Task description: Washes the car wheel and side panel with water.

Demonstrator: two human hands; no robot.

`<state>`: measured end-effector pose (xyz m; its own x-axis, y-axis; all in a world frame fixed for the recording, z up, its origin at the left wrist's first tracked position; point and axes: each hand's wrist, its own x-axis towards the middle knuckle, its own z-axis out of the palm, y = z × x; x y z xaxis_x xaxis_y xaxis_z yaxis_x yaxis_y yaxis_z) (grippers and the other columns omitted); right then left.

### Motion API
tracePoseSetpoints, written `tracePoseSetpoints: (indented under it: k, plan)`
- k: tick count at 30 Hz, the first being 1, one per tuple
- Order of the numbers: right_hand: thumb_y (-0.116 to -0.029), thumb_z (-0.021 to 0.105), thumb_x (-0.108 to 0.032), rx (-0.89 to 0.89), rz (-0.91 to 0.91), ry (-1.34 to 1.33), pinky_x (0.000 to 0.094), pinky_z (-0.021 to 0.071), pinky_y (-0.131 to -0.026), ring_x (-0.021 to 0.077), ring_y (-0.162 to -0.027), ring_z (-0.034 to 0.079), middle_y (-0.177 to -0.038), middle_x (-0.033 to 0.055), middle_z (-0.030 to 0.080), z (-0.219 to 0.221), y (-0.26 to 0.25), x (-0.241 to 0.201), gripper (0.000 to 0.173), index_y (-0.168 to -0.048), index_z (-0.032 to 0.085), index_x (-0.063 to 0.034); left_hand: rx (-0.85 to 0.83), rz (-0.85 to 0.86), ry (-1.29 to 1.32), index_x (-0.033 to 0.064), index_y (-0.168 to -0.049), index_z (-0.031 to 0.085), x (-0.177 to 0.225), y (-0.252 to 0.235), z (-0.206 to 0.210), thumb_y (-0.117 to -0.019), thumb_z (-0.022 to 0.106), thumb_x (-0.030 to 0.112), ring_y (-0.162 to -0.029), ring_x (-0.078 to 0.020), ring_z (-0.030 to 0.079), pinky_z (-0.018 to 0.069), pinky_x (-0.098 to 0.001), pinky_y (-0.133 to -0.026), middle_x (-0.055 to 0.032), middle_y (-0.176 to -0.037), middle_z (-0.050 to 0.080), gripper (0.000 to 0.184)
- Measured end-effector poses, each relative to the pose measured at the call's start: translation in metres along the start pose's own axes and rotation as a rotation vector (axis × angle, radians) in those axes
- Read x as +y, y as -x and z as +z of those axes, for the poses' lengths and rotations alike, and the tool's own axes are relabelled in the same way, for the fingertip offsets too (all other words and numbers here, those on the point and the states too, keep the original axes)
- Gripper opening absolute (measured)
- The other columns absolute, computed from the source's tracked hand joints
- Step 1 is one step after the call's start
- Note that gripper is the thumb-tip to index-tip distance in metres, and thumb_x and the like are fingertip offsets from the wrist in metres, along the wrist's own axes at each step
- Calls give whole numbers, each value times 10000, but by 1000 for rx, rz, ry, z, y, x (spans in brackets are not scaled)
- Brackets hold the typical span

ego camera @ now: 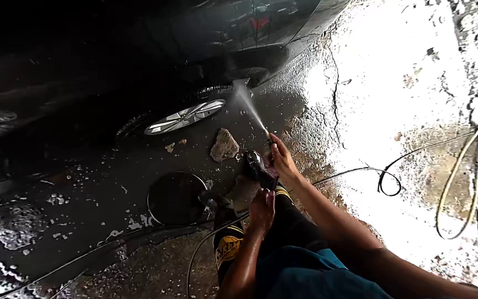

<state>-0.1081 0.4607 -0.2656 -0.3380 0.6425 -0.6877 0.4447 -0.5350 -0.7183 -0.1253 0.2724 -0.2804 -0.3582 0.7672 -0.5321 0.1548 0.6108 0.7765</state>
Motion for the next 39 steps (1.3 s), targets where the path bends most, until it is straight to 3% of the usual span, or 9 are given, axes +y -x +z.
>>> tracePoseSetpoints:
  k: [4,8,12,14,18,25,30,33,39]
  plan:
    - [-1117,353,-371,15,-73,-13,234,360,-374,78,-435,401,-713,1,558,-92,7,-38,440,-1546,438,-321,56,-138,741,-40,-1322,561,-1,-76,-90,-1088,-3,457,-920,-209,679,574,-404,-827,-160,-1170,678,787]
    - [-1099,344,-330,-183,-156,213,228,329,-343,79,-395,371,-683,11,545,-130,23,-104,458,-1543,454,-326,143,151,1283,172,-1603,258,41,-207,-190,-1020,-97,594,-1387,-282,490,451,-518,-1083,-101,-1585,413,802]
    - [-1083,373,-303,-302,-273,385,237,338,-344,96,-399,388,-663,10,545,-100,11,-148,447,-1503,526,-300,144,604,1834,133,-999,617,90,-280,-221,-1015,270,565,-912,-216,653,563,-469,-816,-67,-923,678,554]
    - [-1080,357,-299,-340,-252,348,213,318,-323,72,-374,357,-670,1,543,-83,-14,-153,451,-1496,532,-296,124,629,1931,123,-1006,596,88,-262,-235,-999,180,647,-890,-236,652,567,-457,-796,-91,-920,665,669]
    - [-1087,369,-258,-557,-177,372,206,328,-316,64,-367,369,-667,2,559,-11,-69,-153,439,-1491,538,-271,474,606,1968,71,-1153,567,7,-182,-310,-1013,28,583,-1066,-306,652,518,-524,-991,-152,-1104,673,756]
    - [-1100,405,-171,-869,-352,656,260,373,-383,97,-453,439,-722,22,568,162,-112,-145,423,-1503,532,-187,1284,-39,1749,137,-1247,441,-155,-149,-430,-1105,315,435,-829,-139,662,590,-246,-670,-108,-1047,604,353]
    - [-1093,337,-276,-918,-234,102,140,299,-368,-24,-426,341,-659,-108,496,157,-191,-125,312,-1072,646,-233,1177,247,1935,110,-1213,450,-157,-160,-413,-1057,123,604,-910,-215,656,599,-369,-809,-116,-1038,603,612]
    - [-961,549,-376,-1069,-242,-364,126,397,-422,-50,-454,476,-581,-148,543,109,-246,-107,266,-790,680,-219,613,754,1943,102,-1220,562,-68,-183,-363,-847,22,872,-1087,-260,647,563,-476,-911,-113,-1150,669,1012]
    - [-880,738,-435,-1246,-344,-316,110,426,-439,-38,-477,544,-565,-127,565,106,-251,-114,209,-821,688,-240,46,563,2007,104,-1101,635,27,-217,-288,-844,245,853,-948,-246,685,579,-451,-821,-110,-1022,704,882]
